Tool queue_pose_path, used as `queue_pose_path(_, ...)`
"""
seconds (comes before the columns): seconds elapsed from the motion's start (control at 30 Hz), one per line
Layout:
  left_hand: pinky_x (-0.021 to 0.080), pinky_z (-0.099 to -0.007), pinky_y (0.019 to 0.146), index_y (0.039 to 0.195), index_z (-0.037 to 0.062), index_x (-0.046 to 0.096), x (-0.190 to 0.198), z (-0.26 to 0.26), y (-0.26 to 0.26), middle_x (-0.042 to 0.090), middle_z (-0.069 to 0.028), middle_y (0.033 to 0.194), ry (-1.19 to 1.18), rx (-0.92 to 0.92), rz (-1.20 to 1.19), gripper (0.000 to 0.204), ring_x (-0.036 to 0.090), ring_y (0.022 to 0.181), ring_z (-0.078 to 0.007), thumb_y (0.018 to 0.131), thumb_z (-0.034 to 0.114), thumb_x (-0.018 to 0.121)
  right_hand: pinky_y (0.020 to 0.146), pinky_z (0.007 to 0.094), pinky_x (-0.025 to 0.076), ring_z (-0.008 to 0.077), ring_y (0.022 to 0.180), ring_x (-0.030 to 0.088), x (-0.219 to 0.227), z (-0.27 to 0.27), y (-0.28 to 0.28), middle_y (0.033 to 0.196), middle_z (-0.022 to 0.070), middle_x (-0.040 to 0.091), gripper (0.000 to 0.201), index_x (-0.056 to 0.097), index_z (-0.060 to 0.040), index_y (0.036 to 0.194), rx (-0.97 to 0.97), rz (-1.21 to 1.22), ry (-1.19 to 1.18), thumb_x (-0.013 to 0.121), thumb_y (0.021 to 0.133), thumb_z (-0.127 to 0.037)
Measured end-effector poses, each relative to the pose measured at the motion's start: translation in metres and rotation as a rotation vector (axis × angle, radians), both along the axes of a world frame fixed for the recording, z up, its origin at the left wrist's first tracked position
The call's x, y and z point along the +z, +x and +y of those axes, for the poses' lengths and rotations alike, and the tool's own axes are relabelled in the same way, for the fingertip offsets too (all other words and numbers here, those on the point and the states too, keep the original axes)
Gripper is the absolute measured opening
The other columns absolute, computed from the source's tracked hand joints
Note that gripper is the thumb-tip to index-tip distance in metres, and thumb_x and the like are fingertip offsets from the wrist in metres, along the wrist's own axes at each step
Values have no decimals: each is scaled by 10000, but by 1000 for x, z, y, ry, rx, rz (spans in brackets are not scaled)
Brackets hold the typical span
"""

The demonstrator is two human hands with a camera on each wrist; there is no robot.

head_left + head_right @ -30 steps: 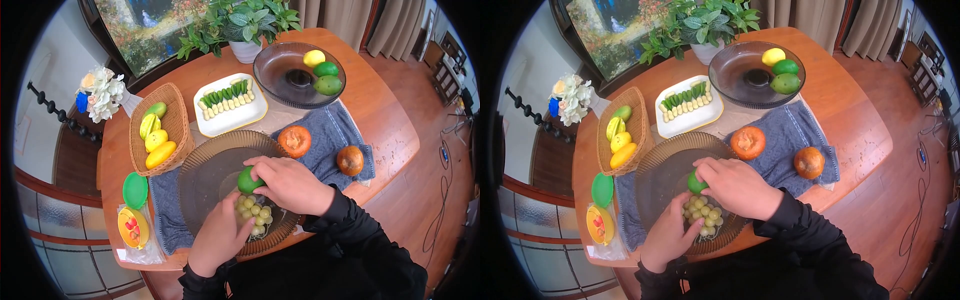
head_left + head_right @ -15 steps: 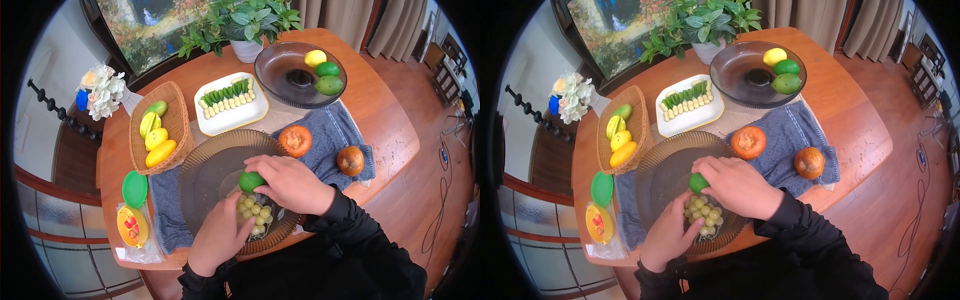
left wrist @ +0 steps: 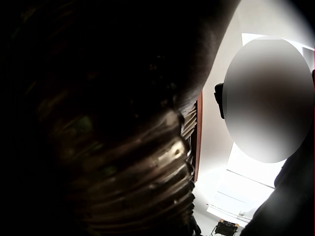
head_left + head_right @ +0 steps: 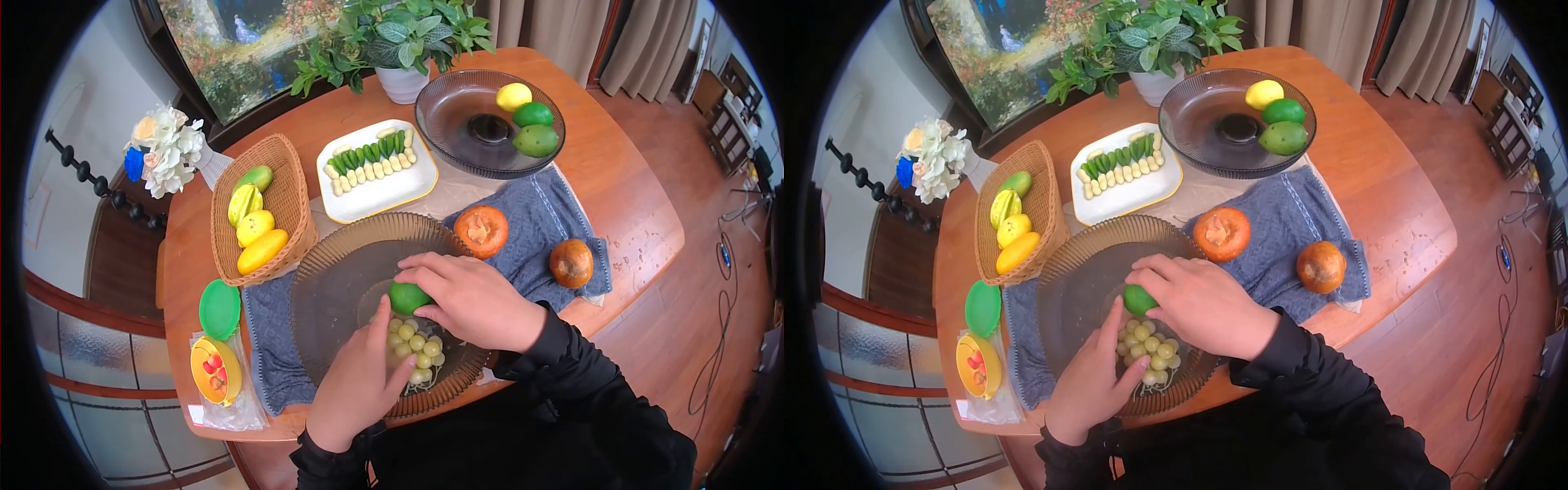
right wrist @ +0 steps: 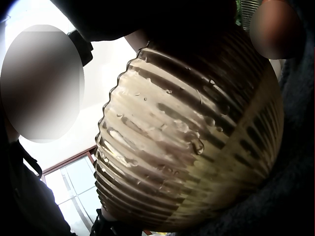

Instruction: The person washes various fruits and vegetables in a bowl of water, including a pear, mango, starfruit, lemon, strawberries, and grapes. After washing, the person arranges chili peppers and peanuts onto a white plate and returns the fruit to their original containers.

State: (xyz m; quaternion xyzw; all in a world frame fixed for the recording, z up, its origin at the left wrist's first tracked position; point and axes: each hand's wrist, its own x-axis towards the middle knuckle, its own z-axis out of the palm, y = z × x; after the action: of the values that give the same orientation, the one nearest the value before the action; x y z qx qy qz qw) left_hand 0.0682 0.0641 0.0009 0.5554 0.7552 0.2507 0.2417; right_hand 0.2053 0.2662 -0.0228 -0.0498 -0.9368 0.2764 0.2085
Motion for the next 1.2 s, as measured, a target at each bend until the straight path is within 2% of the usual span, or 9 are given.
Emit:
queue_pose_path(0.33,523,-543,1048,1454,-56,518,1,0,-1,676,-310,1275,-42,-6,-1,561,653,1207,-490,1031,243,735,1023,464,571,361,1230,687,0,0,0,1432,97,655,469,652,-70,1362,-3,-33,-43,817,930,-148)
queue_pose_path(0.5,515,-532,1071,1452,-55,530,0,0,-2,668,-289,1322,-11,-54,33,545,639,1242,-478,1034,233,729,1049,441,558,391,1212,674,4,1,6,1408,167,563,565,605,11,1452,-12,50,-124,802,929,-78)
queue_pose_path(0.7,519,-504,1087,1466,-16,540,-8,-3,-4,666,-280,1348,25,-69,61,544,640,1259,-468,1036,253,736,1078,438,544,394,1243,650,54,15,33,1442,210,511,566,595,32,1432,137,-89,-116,801,906,-9)
queue_pose_path(0.73,515,-504,1096,1470,-19,538,-8,-3,-4,665,-278,1356,27,-70,61,548,636,1268,-468,1038,255,734,1075,433,540,376,1240,651,64,20,37,1391,179,570,556,622,5,1393,139,-133,-72,834,883,-56)
queue_pose_path(0.77,515,-504,1096,1470,-19,538,-8,-3,-4,665,-278,1356,33,-68,59,548,636,1268,-468,1038,255,734,1075,433,540,376,1240,651,72,28,37,1391,179,570,556,622,5,1393,140,-135,-67,834,883,-56)
queue_pose_path(0.83,510,-496,1113,1481,-22,538,-9,-4,-4,663,-273,1377,54,-85,70,554,628,1291,-463,1044,261,726,1058,432,540,349,1219,649,88,48,35,1304,133,643,554,645,-40,1353,125,-41,334,860,848,-110)
queue_pose_path(0.9,509,-492,1118,1481,-24,541,-6,-4,-4,661,-271,1388,55,-77,65,553,626,1299,-460,1046,264,723,1049,439,534,321,1196,628,102,66,31,1252,98,687,529,669,-78,1300,37,-19,492,872,814,-128)
queue_pose_path(1.07,500,-510,1123,1452,-45,561,-4,-4,-2,650,-265,1423,51,-51,36,535,616,1311,-463,1032,245,721,1097,488,525,412,1284,625,112,149,3,1317,161,694,587,642,-80,1343,-33,-87,466,870,806,-20)
queue_pose_path(1.2,509,-501,1114,1464,-23,560,-5,-4,-1,663,-266,1404,58,-40,45,536,629,1296,-460,1039,261,721,1086,496,529,432,1269,652,99,220,-30,1314,198,703,542,608,-73,1380,-149,-250,366,848,895,-88)
